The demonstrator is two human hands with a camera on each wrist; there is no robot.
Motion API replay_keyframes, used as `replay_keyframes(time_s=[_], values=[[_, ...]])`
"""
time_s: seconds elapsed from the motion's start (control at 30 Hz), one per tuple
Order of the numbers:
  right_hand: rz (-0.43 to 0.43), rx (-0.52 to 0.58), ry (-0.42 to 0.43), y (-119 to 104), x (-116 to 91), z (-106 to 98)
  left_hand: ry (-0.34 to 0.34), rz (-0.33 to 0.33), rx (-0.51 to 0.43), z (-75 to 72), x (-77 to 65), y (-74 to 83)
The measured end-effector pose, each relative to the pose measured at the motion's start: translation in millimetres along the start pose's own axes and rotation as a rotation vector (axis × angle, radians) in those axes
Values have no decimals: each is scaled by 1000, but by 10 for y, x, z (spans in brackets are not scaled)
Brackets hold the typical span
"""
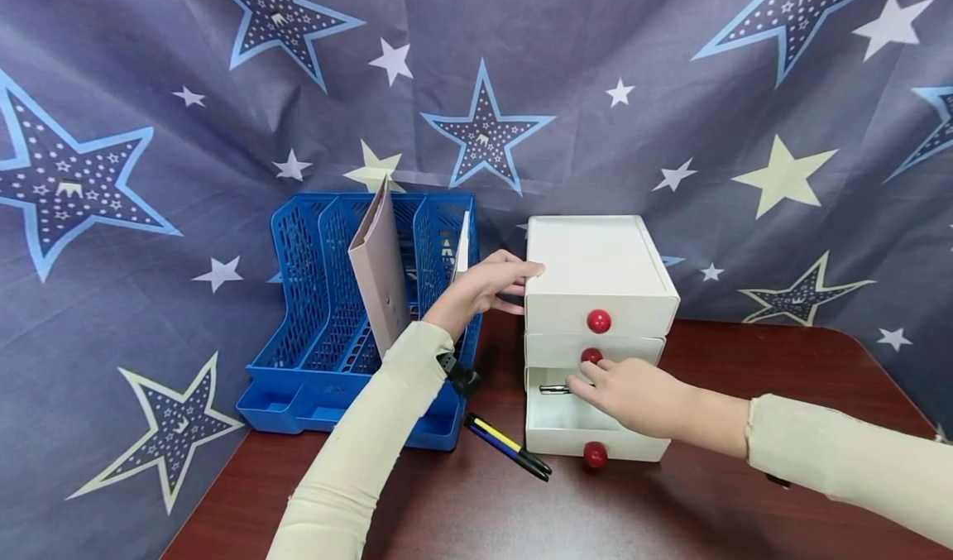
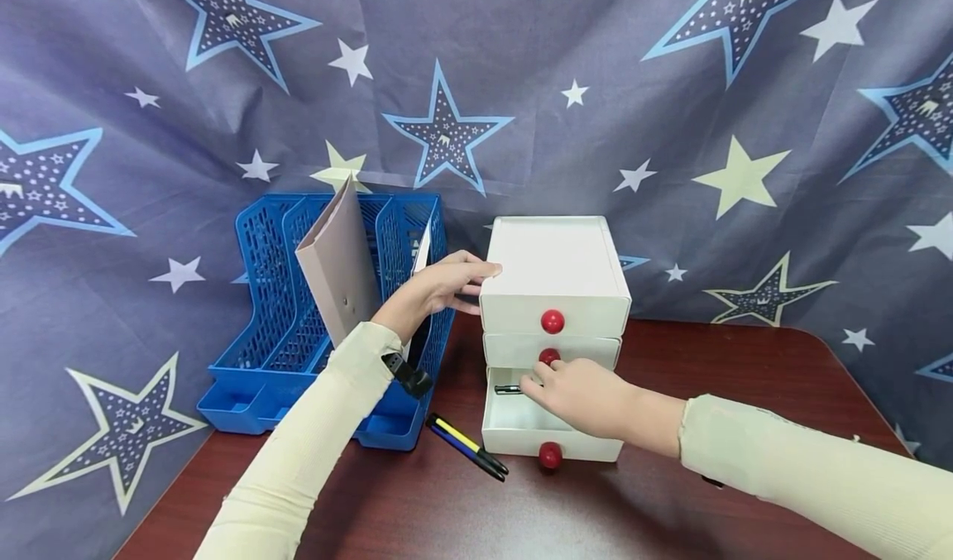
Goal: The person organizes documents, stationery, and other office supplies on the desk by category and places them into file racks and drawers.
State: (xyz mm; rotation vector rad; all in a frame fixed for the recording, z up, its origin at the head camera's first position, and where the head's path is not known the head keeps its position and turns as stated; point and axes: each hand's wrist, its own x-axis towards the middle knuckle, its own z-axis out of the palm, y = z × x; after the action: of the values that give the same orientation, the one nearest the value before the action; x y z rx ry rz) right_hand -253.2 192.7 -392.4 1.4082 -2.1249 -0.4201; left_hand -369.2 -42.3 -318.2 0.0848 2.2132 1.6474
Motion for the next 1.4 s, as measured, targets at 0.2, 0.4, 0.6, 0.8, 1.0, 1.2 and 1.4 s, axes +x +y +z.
replay_keyframes(time_s=[0.2,0.4,0.6,0.8,1.0,1.2,1.4], values=[[-19,7,-37,30,44,27,2,-3,-3,1,-15,0],[-26,6,-58,16,93,61,-16,6,-7,1,1,7],[-3,40,-126,-37,142,77,-24,9,-15,-8,6,4],[39,56,-178,-79,180,106,-21,6,-25,-8,-11,4],[59,93,-218,-64,219,143,-14,2,-23,-4,-10,-3],[60,164,-237,-65,242,171,-25,6,-40,-9,2,-9],[56,211,-261,-101,257,179,-35,8,-35,-15,6,-3]])
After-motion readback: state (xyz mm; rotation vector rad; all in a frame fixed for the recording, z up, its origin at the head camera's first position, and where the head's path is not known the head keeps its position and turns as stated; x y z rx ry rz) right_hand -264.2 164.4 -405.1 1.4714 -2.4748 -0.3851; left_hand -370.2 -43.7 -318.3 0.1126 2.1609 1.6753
